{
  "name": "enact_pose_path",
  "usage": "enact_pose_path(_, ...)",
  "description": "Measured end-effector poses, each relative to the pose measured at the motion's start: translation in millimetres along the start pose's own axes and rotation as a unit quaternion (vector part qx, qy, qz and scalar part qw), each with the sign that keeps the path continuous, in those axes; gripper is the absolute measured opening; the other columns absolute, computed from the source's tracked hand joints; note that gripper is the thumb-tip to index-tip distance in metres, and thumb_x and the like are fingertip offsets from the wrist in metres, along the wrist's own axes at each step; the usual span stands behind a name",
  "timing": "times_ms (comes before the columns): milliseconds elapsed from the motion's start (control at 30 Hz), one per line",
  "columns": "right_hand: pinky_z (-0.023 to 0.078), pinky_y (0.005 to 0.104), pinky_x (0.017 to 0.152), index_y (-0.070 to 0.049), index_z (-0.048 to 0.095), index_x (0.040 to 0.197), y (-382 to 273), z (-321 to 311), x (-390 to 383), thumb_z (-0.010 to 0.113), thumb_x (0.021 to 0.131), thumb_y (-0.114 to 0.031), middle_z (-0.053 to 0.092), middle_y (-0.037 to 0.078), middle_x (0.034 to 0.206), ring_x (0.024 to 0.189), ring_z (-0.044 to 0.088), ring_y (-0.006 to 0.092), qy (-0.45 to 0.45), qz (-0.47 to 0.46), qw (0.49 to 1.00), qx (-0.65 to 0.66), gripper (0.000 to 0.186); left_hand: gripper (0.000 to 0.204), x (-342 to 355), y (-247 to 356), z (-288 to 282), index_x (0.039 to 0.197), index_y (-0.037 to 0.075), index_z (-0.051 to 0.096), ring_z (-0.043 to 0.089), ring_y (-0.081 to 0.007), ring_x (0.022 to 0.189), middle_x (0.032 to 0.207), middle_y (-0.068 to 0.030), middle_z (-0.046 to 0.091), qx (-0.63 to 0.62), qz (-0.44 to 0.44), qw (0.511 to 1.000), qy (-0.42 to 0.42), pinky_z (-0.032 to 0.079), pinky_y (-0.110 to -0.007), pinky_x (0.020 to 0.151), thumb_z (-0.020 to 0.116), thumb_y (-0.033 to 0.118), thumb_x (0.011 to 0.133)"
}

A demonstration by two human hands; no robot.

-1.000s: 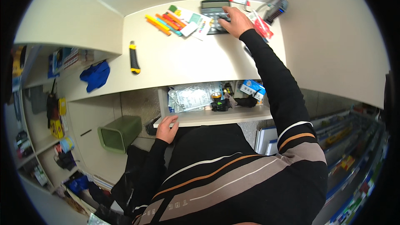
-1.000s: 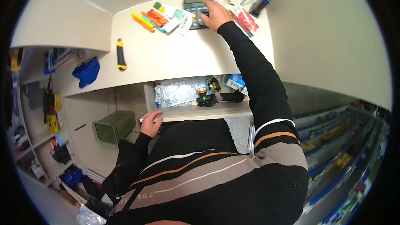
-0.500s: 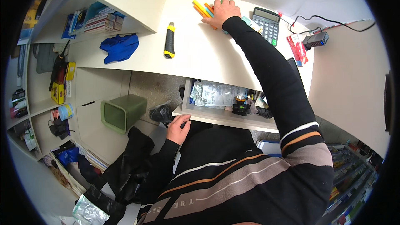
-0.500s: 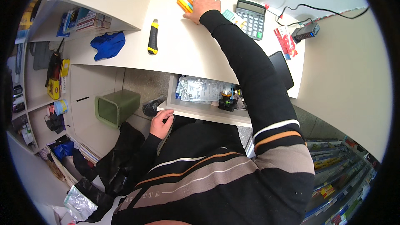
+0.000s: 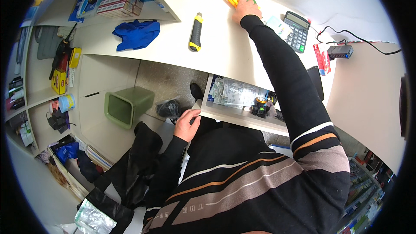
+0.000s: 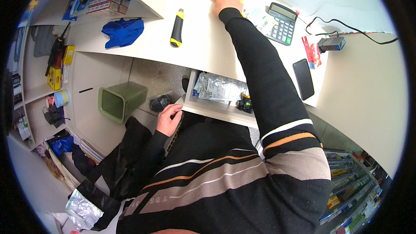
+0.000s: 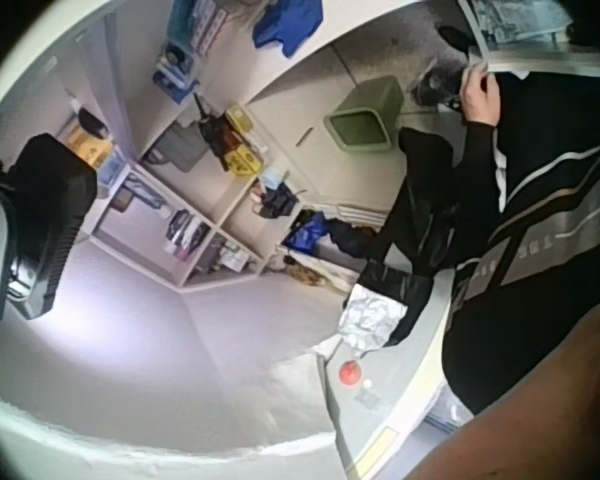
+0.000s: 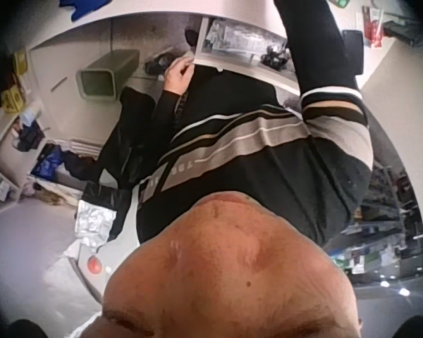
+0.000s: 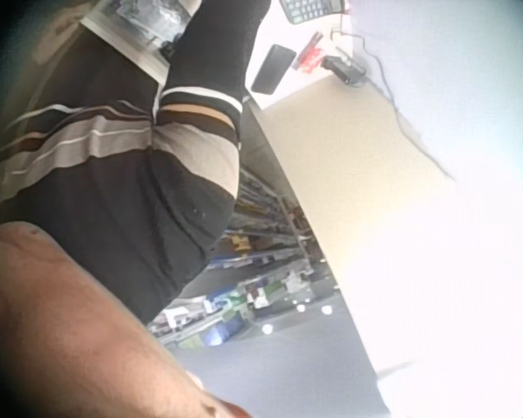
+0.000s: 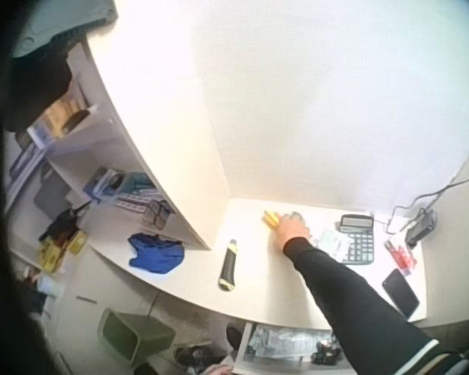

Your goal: The person wipes a cluttered shelf with a blue cloth, moving various items such as boxes, containers, and tools aside to reach different areas. They handle multiple objects including a plastic container, a drill, and small boxes, then continue wiping the surface and repositioning items.

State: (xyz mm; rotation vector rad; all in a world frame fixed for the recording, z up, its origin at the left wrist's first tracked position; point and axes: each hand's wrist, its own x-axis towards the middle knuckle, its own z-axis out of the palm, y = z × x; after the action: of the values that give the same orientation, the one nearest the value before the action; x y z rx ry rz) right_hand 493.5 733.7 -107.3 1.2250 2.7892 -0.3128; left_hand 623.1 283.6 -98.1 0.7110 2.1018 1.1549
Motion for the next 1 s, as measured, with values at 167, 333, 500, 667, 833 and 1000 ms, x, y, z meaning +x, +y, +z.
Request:
enact_pose_path(167,0.056,0.0433,0.088,-0.004,0.060,0.119,14.2,-15.6,18.4,0.067,0.085,-0.022,0.072,0.020,0.104,0.095,0.070,0.0372,0.040,-0.119,0.988,0.086,0.039,0.025,4.9,-0.1,-7.4,0.117,-0.001,0.067,0.072,-0.0249,0.097,0.111,-0.0144,0.069,0.010,0.022,1.000,0.013,0.056,-0.034,0.085,0.067,0.004,0.093)
enact_pose_path(333,0.055,0.0462,0.091,-0.005,0.055,0.140,43.9,-87.0,7.8,0.076,0.079,-0.016,0.068,0.022,0.120,0.107,0.065,0.0401,0.177,-0.177,0.878,0.408,0.065,0.022,39.5,34.3,-10.3,0.118,-0.002,0.068,0.070,-0.0184,0.101,0.116,-0.0124,0.068,-0.061,0.011,0.998,-0.030,0.056,-0.033,0.090,0.066,0.005,0.097)
enact_pose_path(500,0.055,0.0384,0.082,-0.003,0.062,0.106,58.3,-114.9,-108.4,0.064,0.079,-0.008,0.063,0.009,0.087,0.084,0.066,0.0225,-0.144,-0.216,0.572,0.778,0.027,0.075,112.9,104.4,-6.8,0.156,0.003,0.031,0.049,-0.0291,0.136,0.149,-0.0186,0.045,-0.296,0.056,0.949,-0.087,0.047,-0.042,0.108,0.072,0.014,0.094)
enact_pose_path(667,0.056,0.0372,0.070,-0.003,0.054,0.112,36.9,-48.7,-294.9,0.062,0.069,0.007,0.062,0.010,0.093,0.075,0.065,0.0237,-0.417,0.123,0.287,0.854,0.044,0.061,159.6,161.7,31.2,0.153,0.002,0.037,0.051,-0.0269,0.134,0.150,-0.0170,0.046,-0.417,0.046,0.899,-0.122,0.051,-0.040,0.102,0.065,0.019,0.101)
enact_pose_path(833,0.061,0.0374,0.069,-0.001,0.056,0.102,53.6,-31.9,-321.5,0.065,0.082,0.000,0.064,0.012,0.084,0.074,0.069,0.0233,-0.400,0.152,0.326,0.843,0.022,0.023,134.6,149.4,66.5,0.112,-0.004,0.072,0.068,-0.0155,0.096,0.105,-0.0087,0.074,-0.132,-0.019,0.977,-0.168,0.055,-0.028,0.087,0.064,0.015,0.102)
enact_pose_path(1000,0.059,0.0348,0.063,0.001,0.062,0.101,87.3,-24.8,-343.5,0.070,0.084,-0.005,0.068,0.013,0.082,0.069,0.070,0.0216,-0.402,0.186,0.318,0.838,0.019,0.028,115.6,146.3,87.4,0.118,0.000,0.070,0.066,-0.0193,0.107,0.114,-0.0100,0.071,-0.155,0.066,0.969,-0.181,0.049,-0.032,0.098,0.052,0.018,0.107)
